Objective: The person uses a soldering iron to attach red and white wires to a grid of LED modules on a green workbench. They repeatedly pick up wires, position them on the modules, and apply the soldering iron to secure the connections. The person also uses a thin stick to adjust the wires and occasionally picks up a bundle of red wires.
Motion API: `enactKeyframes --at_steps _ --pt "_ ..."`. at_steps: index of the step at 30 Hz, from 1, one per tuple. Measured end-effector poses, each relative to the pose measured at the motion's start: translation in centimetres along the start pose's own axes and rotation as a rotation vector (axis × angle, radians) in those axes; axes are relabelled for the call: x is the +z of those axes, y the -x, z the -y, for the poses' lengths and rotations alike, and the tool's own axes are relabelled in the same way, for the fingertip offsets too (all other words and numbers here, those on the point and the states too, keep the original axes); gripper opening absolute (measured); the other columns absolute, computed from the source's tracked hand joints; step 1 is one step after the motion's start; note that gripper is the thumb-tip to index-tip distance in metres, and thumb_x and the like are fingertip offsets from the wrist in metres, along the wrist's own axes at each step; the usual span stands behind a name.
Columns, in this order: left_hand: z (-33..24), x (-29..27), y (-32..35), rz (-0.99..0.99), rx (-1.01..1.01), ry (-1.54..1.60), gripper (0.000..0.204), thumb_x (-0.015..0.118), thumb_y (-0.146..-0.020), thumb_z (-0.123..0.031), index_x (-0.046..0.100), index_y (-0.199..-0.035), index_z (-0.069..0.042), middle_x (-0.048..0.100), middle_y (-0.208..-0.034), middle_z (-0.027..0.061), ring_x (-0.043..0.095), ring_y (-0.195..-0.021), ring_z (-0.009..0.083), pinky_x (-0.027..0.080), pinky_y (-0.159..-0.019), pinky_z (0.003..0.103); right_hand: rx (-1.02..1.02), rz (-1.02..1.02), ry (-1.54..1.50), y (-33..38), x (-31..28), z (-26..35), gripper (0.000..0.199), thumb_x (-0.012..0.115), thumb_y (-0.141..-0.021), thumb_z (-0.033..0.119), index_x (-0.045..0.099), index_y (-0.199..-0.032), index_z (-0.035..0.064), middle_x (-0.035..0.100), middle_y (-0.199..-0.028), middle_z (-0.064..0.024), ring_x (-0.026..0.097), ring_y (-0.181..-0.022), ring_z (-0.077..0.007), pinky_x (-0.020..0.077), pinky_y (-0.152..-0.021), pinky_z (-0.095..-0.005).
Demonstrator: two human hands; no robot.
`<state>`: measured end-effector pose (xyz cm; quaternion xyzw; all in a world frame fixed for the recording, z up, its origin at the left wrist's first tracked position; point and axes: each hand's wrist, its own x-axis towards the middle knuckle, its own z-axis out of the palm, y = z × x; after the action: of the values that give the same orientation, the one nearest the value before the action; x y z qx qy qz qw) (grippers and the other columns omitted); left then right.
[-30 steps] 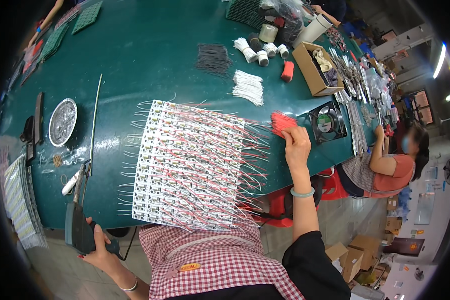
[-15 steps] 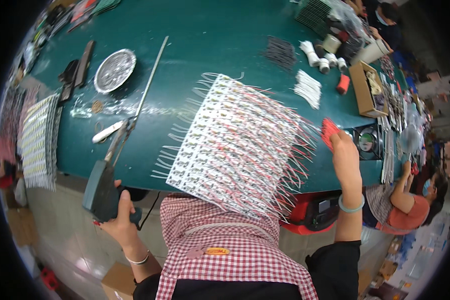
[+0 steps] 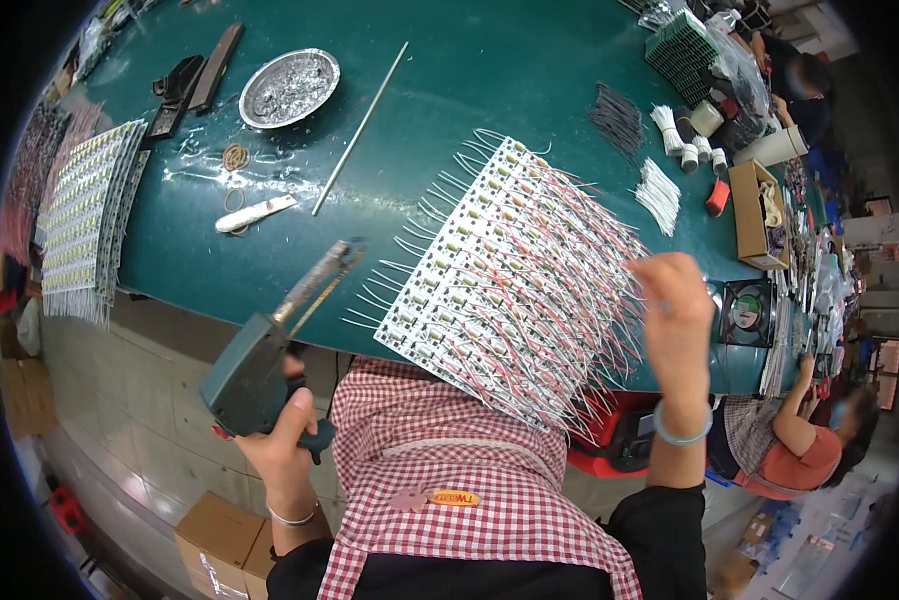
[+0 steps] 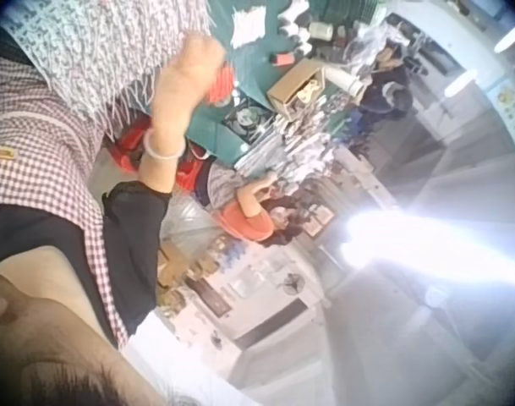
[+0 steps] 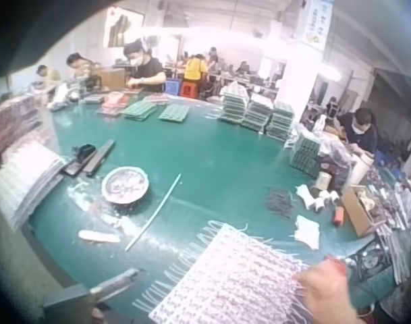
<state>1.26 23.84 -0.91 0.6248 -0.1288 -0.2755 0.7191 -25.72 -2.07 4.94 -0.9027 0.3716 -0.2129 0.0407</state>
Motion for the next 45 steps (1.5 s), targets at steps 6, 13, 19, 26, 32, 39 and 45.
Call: enactKeyframes --at_steps 6,13,19,26,32,39,45 --pt "1.0 0.0 1.2 0.093 -0.102 -0.028 0.048 0.067 -0.077 0.009 0.056 -0.124 0.007 0.065 -0.108 0.0169 0.056 -0.061 0.0117 0.044 -0.05 0.024 -0.211 0.049 -0.396 -0.9 8.3 7.7 0.034 0.063 -0.07 -0.011 0.072 -0.098 0.0055 0.063 -0.088 -0.0083 0.061 -0.082 -0.0263 0.0506 -0.068 -0.037" --pt "2.1 -1.2 2.4 0.196 -0.095 -0.259 0.036 0.073 -0.078 0.006 0.065 -0.113 0.004 0.07 -0.1 0.0098 0.061 -0.07 0.011 0.048 -0.059 0.024 -0.248 0.05 -0.332 0.0 12.0 8.2 0.032 0.065 -0.069 -0.009 0.07 -0.098 0.0021 0.062 -0.088 -0.0075 0.06 -0.081 -0.0252 0.0506 -0.064 -0.0357" --pt "1.8 0.0 1.7 0.252 0.052 -0.377 0.023 0.076 -0.077 0.0 0.07 -0.099 0.005 0.07 -0.092 0.0113 0.068 -0.078 0.0165 0.053 -0.065 0.027 -0.245 0.07 -0.303 0.1 11.6 8.3 0.028 0.066 -0.07 -0.006 0.069 -0.097 0.0011 0.061 -0.09 -0.0082 0.059 -0.08 -0.0256 0.0502 -0.064 -0.0356" --pt "1.3 0.8 1.0 0.333 0.115 -0.471 0.022 0.073 -0.075 0.004 0.068 -0.097 0.006 0.068 -0.092 0.0137 0.066 -0.076 0.0194 0.052 -0.065 0.028 -0.247 0.098 -0.279 0.1 11.7 8.1 0.029 0.065 -0.072 -0.005 0.067 -0.1 0.0014 0.06 -0.092 -0.0083 0.059 -0.083 -0.0253 0.0506 -0.064 -0.035" --pt "1.0 1.4 0.8 0.364 0.139 -0.541 0.02 0.073 -0.075 0.005 0.068 -0.094 0.006 0.067 -0.091 0.0137 0.066 -0.075 0.0193 0.051 -0.064 0.029 -0.241 0.101 -0.278 0.2 11.6 8.2 0.03 0.064 -0.072 -0.005 0.067 -0.101 0.0014 0.06 -0.093 -0.0086 0.059 -0.084 -0.0254 0.051 -0.064 -0.035" --pt "1.4 1.6 0.7 0.36 0.178 -0.56 0.017 0.073 -0.075 0.005 0.067 -0.091 0.005 0.067 -0.088 0.0125 0.065 -0.071 0.0187 0.05 -0.063 0.028 -0.247 0.1 -0.273 0.2 11.7 8.2 0.029 0.065 -0.072 -0.004 0.066 -0.101 -0.0001 0.06 -0.093 -0.0096 0.058 -0.084 -0.0261 0.0506 -0.066 -0.0353" --pt "1.5 1.7 0.5 0.37 0.23 -0.588 0.015 0.072 -0.075 0.005 0.067 -0.089 0.004 0.065 -0.082 0.0122 0.063 -0.068 0.0198 0.049 -0.06 0.029 -0.254 0.088 -0.261 0.2 11.7 8.2 0.026 0.066 -0.073 -0.002 0.067 -0.099 -0.0002 0.06 -0.093 -0.0095 0.058 -0.083 -0.0255 0.0497 -0.066 -0.0346"
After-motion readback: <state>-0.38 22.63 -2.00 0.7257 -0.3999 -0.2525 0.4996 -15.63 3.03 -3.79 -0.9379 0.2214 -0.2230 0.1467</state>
